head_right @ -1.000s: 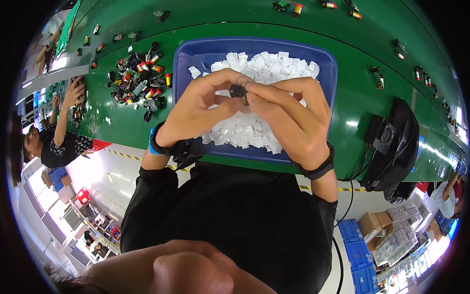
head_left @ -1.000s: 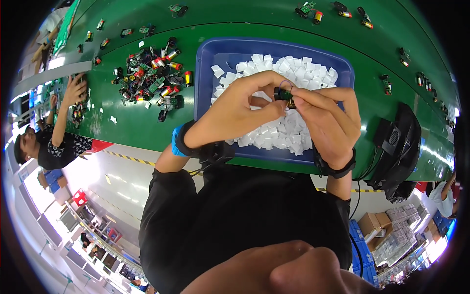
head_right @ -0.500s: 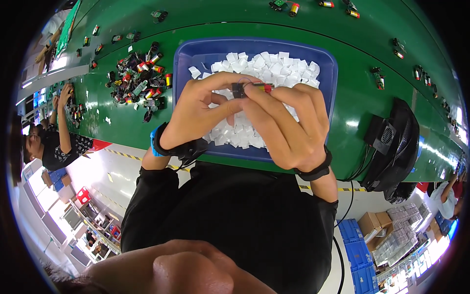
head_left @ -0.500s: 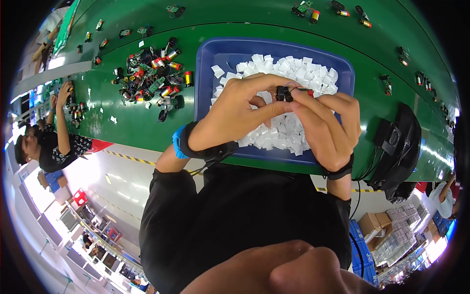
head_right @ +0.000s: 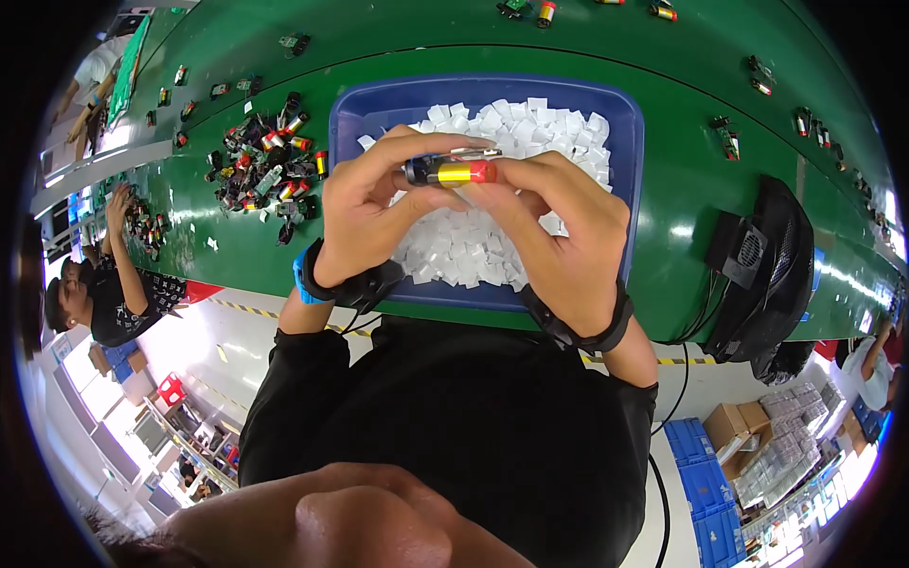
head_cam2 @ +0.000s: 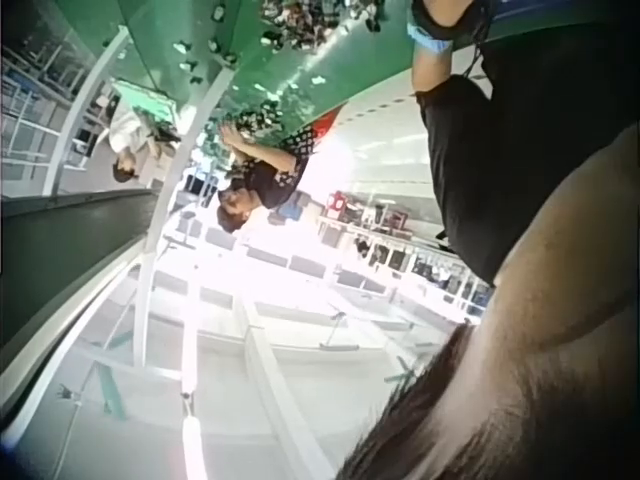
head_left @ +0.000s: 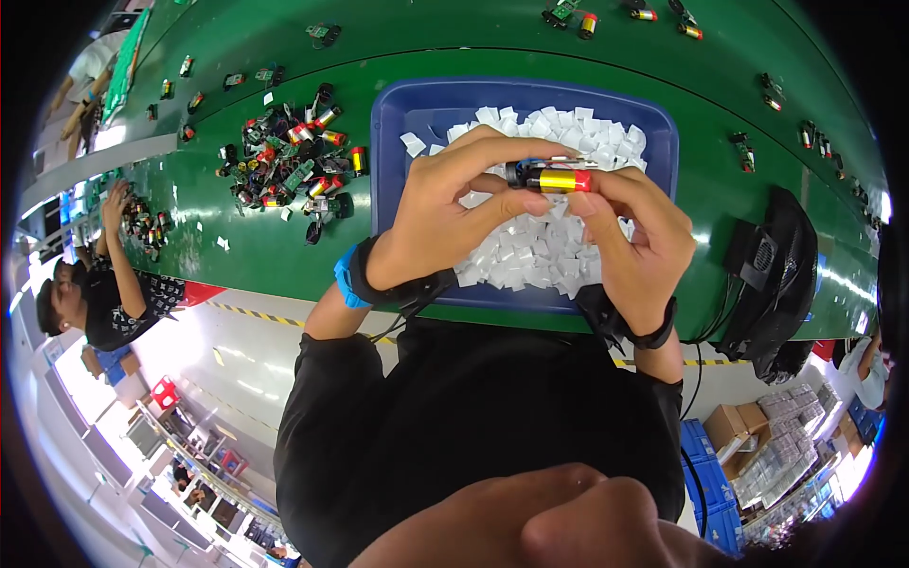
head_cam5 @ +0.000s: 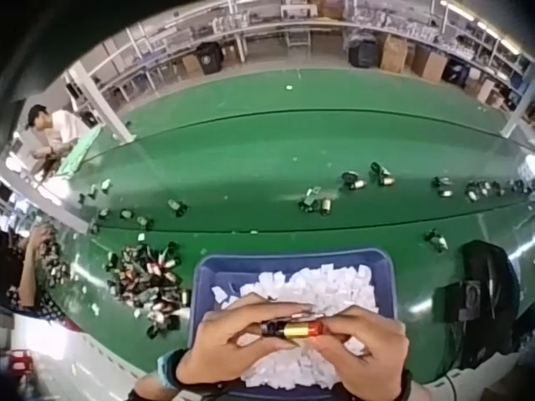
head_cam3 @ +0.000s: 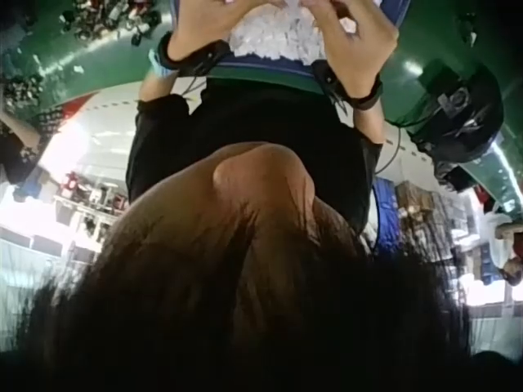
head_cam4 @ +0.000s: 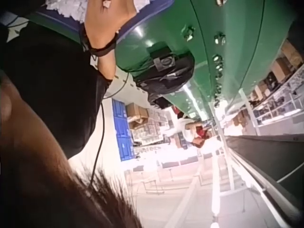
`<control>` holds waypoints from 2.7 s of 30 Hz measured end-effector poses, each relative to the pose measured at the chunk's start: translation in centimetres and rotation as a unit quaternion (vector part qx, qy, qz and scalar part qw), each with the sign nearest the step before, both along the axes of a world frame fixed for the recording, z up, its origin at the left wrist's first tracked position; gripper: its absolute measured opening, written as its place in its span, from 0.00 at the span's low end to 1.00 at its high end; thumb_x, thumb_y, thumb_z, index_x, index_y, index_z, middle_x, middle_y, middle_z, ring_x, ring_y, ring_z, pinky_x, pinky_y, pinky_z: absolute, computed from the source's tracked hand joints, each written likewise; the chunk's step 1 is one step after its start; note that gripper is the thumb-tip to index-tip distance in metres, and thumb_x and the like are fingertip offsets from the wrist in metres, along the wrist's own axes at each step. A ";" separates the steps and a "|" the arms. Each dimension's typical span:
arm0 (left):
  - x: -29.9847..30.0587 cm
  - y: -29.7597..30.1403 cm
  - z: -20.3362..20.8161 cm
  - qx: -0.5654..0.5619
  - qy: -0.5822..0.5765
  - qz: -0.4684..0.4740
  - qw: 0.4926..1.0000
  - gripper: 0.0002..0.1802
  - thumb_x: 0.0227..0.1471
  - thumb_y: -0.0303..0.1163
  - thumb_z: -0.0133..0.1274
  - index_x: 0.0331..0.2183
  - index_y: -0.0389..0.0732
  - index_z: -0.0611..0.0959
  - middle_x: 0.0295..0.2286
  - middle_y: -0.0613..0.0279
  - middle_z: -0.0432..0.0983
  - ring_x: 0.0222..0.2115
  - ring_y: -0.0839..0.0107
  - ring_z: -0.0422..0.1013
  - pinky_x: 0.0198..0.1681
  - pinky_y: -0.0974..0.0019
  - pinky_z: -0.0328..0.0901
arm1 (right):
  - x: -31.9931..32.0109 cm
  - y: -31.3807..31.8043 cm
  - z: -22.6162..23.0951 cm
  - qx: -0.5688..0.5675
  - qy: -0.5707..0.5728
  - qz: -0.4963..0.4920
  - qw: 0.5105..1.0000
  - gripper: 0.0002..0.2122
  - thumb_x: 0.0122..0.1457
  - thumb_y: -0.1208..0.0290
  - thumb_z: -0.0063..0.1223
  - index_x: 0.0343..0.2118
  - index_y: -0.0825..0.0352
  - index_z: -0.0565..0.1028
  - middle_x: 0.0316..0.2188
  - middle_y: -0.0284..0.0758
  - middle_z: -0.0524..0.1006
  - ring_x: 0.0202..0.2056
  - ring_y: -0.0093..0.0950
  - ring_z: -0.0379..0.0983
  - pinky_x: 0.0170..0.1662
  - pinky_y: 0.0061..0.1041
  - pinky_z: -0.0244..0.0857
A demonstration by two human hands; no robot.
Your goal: The person picks up a circuit board and a battery, fits them together, and wraps a white adhesive strip around the components. After securing the assembly, the person places the completed unit onto the green conveyor belt and repeats the process.
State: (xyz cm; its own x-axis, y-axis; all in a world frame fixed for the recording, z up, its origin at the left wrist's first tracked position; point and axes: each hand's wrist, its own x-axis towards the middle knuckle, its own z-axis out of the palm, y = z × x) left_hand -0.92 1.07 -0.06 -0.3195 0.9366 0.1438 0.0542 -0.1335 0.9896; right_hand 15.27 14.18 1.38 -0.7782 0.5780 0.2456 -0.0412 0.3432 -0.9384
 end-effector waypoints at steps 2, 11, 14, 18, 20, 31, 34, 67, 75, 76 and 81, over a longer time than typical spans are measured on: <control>0.0 0.0 0.1 0.002 0.059 0.007 0.998 0.21 0.53 0.18 0.60 0.49 0.27 0.77 0.48 0.44 0.76 0.40 0.66 0.75 0.39 0.67 0.77 | 0.1 0.1 -0.1 -0.047 -0.005 0.014 0.999 0.06 0.58 0.82 0.59 0.38 0.78 0.78 0.30 0.40 0.78 0.24 0.22 0.74 0.25 0.17 0.67; 0.3 0.8 0.3 0.106 0.313 0.099 0.939 0.24 0.41 0.17 0.66 0.44 0.34 0.83 0.40 0.56 0.82 0.35 0.68 0.75 0.31 0.72 0.70 | -0.1 -0.6 -0.4 -0.205 0.006 -0.013 0.979 0.06 0.56 0.81 0.63 0.35 0.75 0.81 0.26 0.35 0.80 0.24 0.18 0.76 0.27 0.15 0.65; 0.1 0.9 0.6 0.140 0.345 0.101 0.923 0.24 0.39 0.17 0.67 0.43 0.36 0.84 0.38 0.59 0.83 0.34 0.68 0.75 0.29 0.73 0.68 | 0.1 -0.5 -0.4 -0.213 -0.009 0.006 0.977 0.05 0.57 0.81 0.62 0.35 0.75 0.81 0.27 0.35 0.80 0.25 0.19 0.78 0.27 0.16 0.67; 0.3 0.9 1.9 0.065 0.305 0.085 0.946 0.22 0.41 0.18 0.67 0.42 0.37 0.84 0.37 0.60 0.83 0.34 0.68 0.75 0.29 0.73 0.70 | -0.3 -0.4 -0.5 -0.208 0.013 -0.018 0.978 0.05 0.58 0.80 0.62 0.35 0.76 0.81 0.26 0.36 0.80 0.24 0.19 0.76 0.27 0.16 0.68; 0.1 1.0 2.3 0.022 0.266 0.072 0.961 0.19 0.45 0.19 0.65 0.42 0.37 0.83 0.37 0.60 0.82 0.34 0.70 0.75 0.29 0.73 0.70 | -0.2 -0.1 -0.6 -0.214 0.008 -0.009 0.977 0.05 0.58 0.79 0.62 0.36 0.75 0.81 0.27 0.36 0.80 0.24 0.19 0.76 0.28 0.16 0.68; -13.6 8.9 -0.5 -0.127 0.575 0.096 0.802 0.21 0.56 0.36 0.58 0.48 0.33 0.76 0.38 0.47 0.79 0.40 0.53 0.73 0.46 0.54 0.68 | -0.3 0.1 0.3 -0.135 -0.004 0.048 0.990 0.10 0.61 0.79 0.57 0.45 0.72 0.78 0.35 0.33 0.77 0.28 0.19 0.74 0.30 0.18 0.71; -16.1 12.0 -4.9 0.056 0.642 0.152 0.750 0.26 0.53 0.40 0.59 0.50 0.36 0.76 0.39 0.45 0.78 0.44 0.45 0.68 0.53 0.49 0.60 | -0.6 -0.1 0.1 -0.111 -0.029 0.067 0.991 0.09 0.59 0.80 0.58 0.44 0.70 0.79 0.33 0.32 0.76 0.28 0.18 0.74 0.31 0.18 0.71; -0.2 1.1 1.7 0.050 0.004 0.184 0.982 0.12 0.51 0.22 0.61 0.40 0.36 0.80 0.33 0.58 0.77 0.31 0.69 0.75 0.29 0.67 0.75 | 0.3 1.8 0.1 0.373 0.074 -0.011 0.925 0.11 0.44 0.84 0.66 0.33 0.68 0.81 0.33 0.37 0.82 0.29 0.30 0.81 0.30 0.22 0.75; -1.2 0.5 1.2 -0.171 -0.136 -0.026 0.975 0.14 0.63 0.34 0.53 0.42 0.32 0.78 0.32 0.57 0.77 0.29 0.73 0.76 0.25 0.68 0.74 | -0.6 0.9 -0.5 0.375 -0.060 0.049 0.924 0.11 0.47 0.83 0.66 0.35 0.70 0.78 0.35 0.36 0.80 0.32 0.28 0.78 0.30 0.22 0.75; -1.0 0.4 1.2 -0.174 -0.090 -0.014 0.980 0.13 0.62 0.34 0.53 0.41 0.32 0.77 0.31 0.57 0.77 0.28 0.72 0.76 0.25 0.69 0.73 | -0.7 0.6 -0.9 0.300 -0.057 0.028 0.952 0.11 0.48 0.83 0.66 0.36 0.70 0.78 0.36 0.37 0.79 0.32 0.28 0.77 0.30 0.22 0.75; -0.4 0.9 0.3 -0.122 0.161 0.062 0.977 0.09 0.60 0.31 0.52 0.38 0.33 0.77 0.28 0.56 0.74 0.25 0.65 0.75 0.23 0.67 0.70 | -0.3 1.1 -0.6 0.041 -0.069 -0.094 0.992 0.12 0.53 0.83 0.63 0.41 0.70 0.76 0.39 0.38 0.77 0.33 0.28 0.76 0.32 0.23 0.74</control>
